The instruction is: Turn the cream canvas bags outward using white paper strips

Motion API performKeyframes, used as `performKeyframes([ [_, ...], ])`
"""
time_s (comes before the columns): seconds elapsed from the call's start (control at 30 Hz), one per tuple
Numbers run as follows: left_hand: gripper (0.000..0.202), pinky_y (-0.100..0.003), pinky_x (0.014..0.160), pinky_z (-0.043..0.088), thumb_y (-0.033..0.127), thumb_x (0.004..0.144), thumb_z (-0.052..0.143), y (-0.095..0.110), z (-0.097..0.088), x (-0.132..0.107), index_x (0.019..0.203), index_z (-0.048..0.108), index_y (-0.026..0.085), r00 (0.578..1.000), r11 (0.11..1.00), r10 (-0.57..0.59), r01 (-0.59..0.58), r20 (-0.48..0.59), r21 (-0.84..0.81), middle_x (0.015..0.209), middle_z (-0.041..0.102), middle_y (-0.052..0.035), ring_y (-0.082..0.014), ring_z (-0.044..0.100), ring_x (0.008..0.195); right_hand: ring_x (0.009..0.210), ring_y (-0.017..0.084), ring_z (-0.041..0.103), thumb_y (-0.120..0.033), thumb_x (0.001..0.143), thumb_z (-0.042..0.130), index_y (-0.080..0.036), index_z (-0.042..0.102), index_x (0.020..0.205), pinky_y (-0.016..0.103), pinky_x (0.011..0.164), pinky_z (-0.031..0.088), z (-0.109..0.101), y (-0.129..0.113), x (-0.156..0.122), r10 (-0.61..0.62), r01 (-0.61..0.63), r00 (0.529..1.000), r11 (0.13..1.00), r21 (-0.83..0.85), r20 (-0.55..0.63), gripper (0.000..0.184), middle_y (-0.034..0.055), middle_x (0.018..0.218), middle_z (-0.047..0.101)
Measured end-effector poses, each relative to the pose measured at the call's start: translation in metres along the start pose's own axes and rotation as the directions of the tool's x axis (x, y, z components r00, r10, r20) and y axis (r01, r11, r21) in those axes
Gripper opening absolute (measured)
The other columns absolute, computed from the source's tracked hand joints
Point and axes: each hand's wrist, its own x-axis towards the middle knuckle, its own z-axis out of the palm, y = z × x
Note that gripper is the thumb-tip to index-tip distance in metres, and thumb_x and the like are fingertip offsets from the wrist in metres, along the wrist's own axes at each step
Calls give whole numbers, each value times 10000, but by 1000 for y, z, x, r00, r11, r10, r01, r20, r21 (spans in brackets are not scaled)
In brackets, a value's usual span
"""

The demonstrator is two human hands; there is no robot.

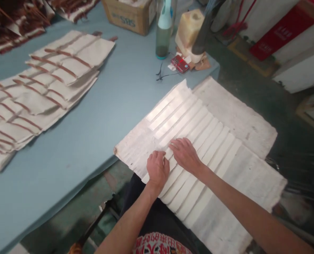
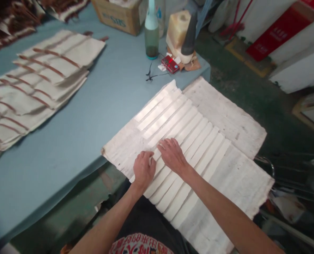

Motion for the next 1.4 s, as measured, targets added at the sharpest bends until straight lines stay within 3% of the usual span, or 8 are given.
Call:
performKeyframes([
  [0.2, 214, -447, 868, 501, 145, 908, 569, 1, -3, -1, 1085, 673, 203, 999, 997, -21, 24, 41, -70, 982, 680, -95, -293, 617, 929, 1258, 339, 496, -108, 952, 555, -167, 654, 1258, 563, 1161, 293, 3, 3, -2, -33, 35, 999, 998, -61, 37, 327, 153, 1343, 665],
  [0.7, 260, -412, 904, 524, 108, 921, 512, -2, -11, 0, 1130, 651, 179, 994, 962, -95, 104, 49, -254, 1037, 677, -116, -276, 650, 986, 1188, 299, 533, -180, 1016, 507, -208, 705, 1051, 553, 1160, 290, 1, 19, 4, -98, 101, 990, 994, -30, 106, 204, 137, 1256, 695],
  [0.97, 245, -390, 881, 531, 89, 924, 490, -6, -12, 0, 1092, 640, 184, 993, 937, -106, 118, 55, -328, 1008, 667, -102, -249, 654, 923, 1046, 273, 541, -199, 1004, 527, -232, 696, 981, 526, 1136, 309, -7, 26, 14, -195, 196, 967, 981, 10, 163, 174, 80, 1097, 731],
  [1.07, 248, -384, 880, 534, 83, 922, 480, -6, -15, 0, 1080, 637, 192, 993, 929, -101, 117, 64, -350, 991, 665, -96, -244, 655, 919, 1004, 273, 543, -204, 999, 521, -237, 692, 944, 531, 1151, 307, -9, 30, 21, -228, 224, 954, 974, 43, 194, 183, 67, 952, 717],
  [1.27, 268, -383, 900, 536, 65, 924, 450, -9, -17, 0, 1056, 643, 196, 993, 917, -82, 108, 83, -385, 955, 662, -89, -245, 656, 938, 968, 289, 534, -210, 943, 551, -206, 685, 1063, 540, 1166, 300, -13, 33, 32, -260, 242, 932, 965, 101, 252, 180, 82, 912, 684],
  [1.4, 273, -380, 904, 535, 65, 929, 441, -11, -16, 1, 1054, 645, 196, 993, 914, -72, 101, 89, -394, 955, 659, -91, -244, 654, 940, 964, 293, 530, -233, 920, 594, -214, 680, 1036, 550, 1164, 285, -16, 33, 40, -266, 238, 924, 963, 130, 275, 146, 76, 893, 681],
])
